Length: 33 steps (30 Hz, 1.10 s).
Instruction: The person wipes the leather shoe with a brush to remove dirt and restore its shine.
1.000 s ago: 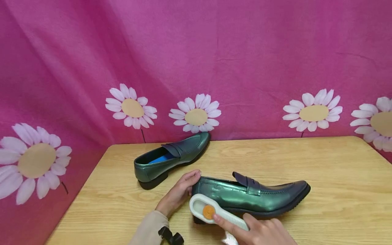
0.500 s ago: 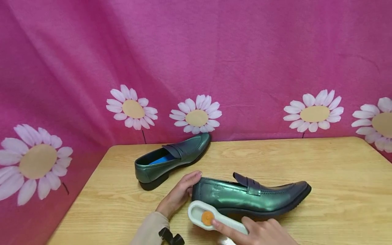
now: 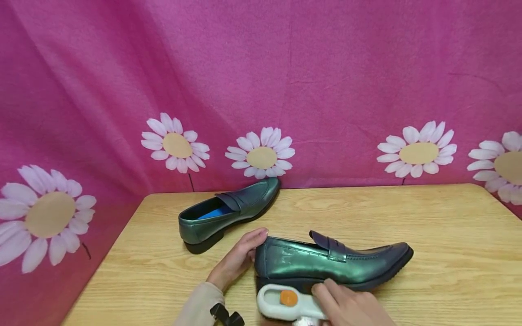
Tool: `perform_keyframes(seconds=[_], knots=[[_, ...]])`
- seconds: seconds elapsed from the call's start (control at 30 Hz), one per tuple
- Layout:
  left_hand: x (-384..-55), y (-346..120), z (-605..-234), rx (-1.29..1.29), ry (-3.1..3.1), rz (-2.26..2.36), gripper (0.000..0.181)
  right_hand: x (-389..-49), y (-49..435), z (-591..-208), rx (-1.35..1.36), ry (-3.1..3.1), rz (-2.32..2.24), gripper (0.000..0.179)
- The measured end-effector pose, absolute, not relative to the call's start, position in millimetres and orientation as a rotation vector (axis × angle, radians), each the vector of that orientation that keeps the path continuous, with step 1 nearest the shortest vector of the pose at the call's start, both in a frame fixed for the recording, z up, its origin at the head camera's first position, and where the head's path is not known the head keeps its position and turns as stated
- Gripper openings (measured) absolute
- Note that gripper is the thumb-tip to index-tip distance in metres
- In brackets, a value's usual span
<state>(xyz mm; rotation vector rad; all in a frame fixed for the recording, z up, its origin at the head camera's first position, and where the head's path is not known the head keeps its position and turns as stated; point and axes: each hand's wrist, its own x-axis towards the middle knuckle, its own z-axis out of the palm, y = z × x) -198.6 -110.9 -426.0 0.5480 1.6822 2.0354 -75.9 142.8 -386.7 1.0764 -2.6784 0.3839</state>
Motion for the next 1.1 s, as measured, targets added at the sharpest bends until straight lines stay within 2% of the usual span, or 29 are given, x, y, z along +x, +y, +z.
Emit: perform_keyframes(seconds=[0.07,0.17,0.33,0.53,0.7,0.9,1.0,1.1], knots=[[-198,-111,-426,0.557,1.681,2.038,0.021,-74,137,-394,1.015,-2.802,0.532,0.040],[-198,-110,-427,0.572,1.678,2.026,0.021,-71,135,-398,0.988,-2.944,0.657,0.050],[-198,-108,-427,0.564,1.667,2.032,0.021,-69,136,-390,1.051,-2.828,0.415,0.063],[-199,-106,-426,0.584,1.665,2.052,0.021,-73,144,-372,0.891,-2.787,0.257,0.088],[-198,-108,-425,0.581,1.697,2.034,0.022,-68,137,-378,0.943,-2.630,0.204,0.071],[-200,-110,-425,0.556,1.704,2.041,0.021,-64,130,-378,0.902,-2.560,0.167,0.066],[-200,-110,-425,0.540,1.717,2.026,0.021,-64,128,-377,1.008,-2.440,0.195,0.054],[-200,-109,-426,0.547,1.711,2.036,0.021,-66,126,-378,1.121,-2.321,0.166,0.054]])
